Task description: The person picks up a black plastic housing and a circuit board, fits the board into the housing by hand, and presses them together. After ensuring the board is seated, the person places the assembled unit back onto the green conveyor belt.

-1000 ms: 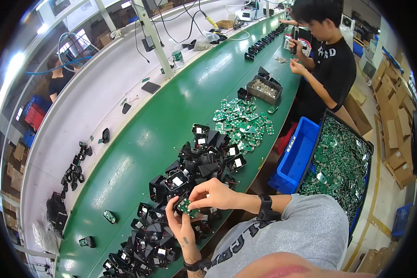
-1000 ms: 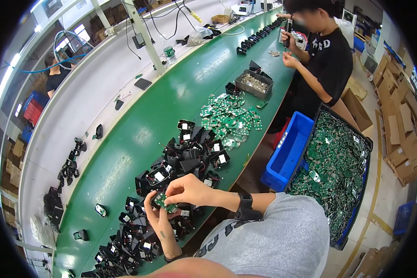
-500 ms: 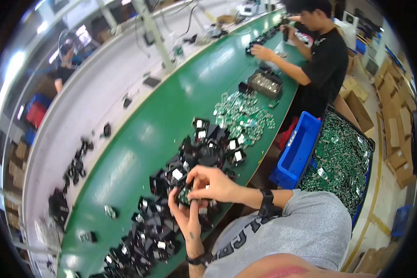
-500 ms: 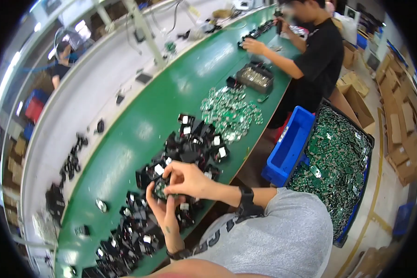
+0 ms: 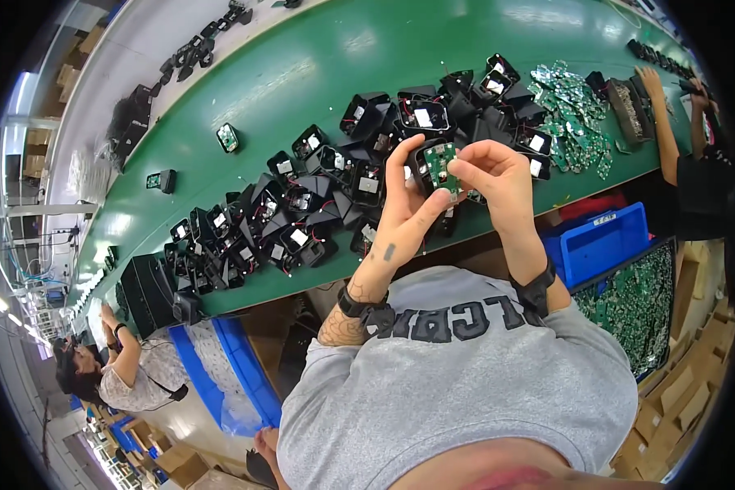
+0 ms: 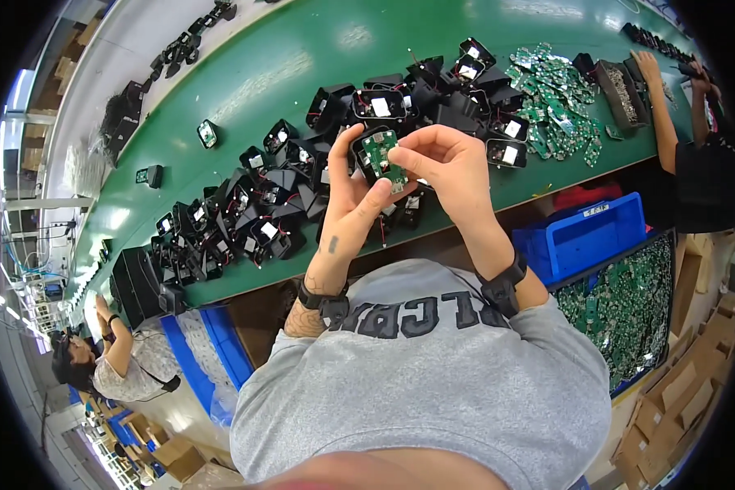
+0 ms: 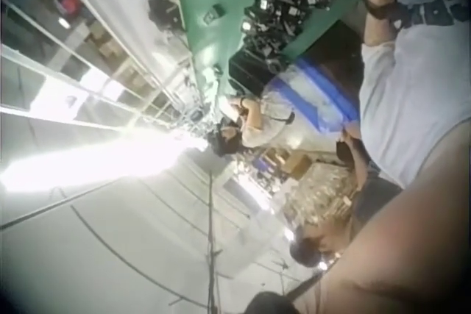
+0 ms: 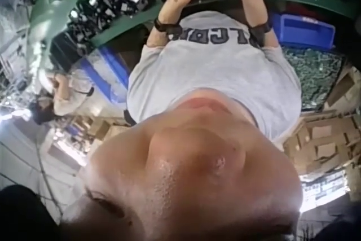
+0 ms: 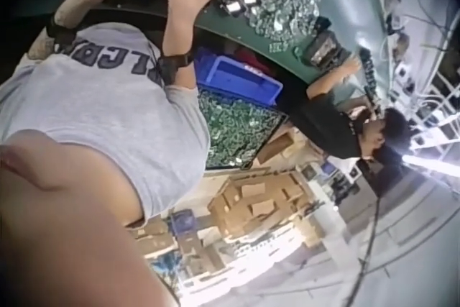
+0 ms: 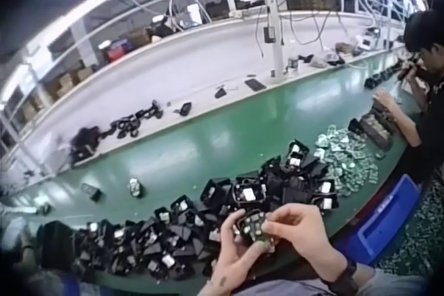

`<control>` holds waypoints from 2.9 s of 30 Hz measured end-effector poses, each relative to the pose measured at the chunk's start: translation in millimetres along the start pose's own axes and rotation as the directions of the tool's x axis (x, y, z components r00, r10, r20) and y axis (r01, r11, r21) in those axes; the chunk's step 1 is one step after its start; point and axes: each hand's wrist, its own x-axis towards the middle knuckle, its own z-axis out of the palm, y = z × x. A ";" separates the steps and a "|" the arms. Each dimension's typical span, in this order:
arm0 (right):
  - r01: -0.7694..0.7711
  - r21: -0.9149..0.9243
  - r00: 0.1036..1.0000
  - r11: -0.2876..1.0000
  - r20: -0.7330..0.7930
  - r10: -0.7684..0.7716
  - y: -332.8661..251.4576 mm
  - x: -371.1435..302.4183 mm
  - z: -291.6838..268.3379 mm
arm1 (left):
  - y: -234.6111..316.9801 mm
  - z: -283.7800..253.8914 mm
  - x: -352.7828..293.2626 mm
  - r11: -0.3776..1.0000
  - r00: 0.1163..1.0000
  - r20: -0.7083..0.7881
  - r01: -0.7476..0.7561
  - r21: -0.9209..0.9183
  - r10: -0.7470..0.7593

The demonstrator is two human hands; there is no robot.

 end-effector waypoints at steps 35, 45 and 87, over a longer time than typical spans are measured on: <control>0.016 -0.123 0.970 0.992 0.244 0.014 -1.8 3.7 -3.4 | 18.5 4.4 -2.0 0.885 0.971 -0.032 0.228 0.406 -0.236; 0.004 -0.083 0.980 0.997 0.197 0.013 -2.4 1.5 -0.2 | 26.7 4.8 -3.3 0.783 0.974 0.005 0.178 0.596 -0.225; -0.068 -0.841 0.932 0.537 -0.247 -0.267 25.7 -10.9 -156.7 | 48.1 12.2 9.7 0.474 0.949 0.094 0.063 0.878 -0.300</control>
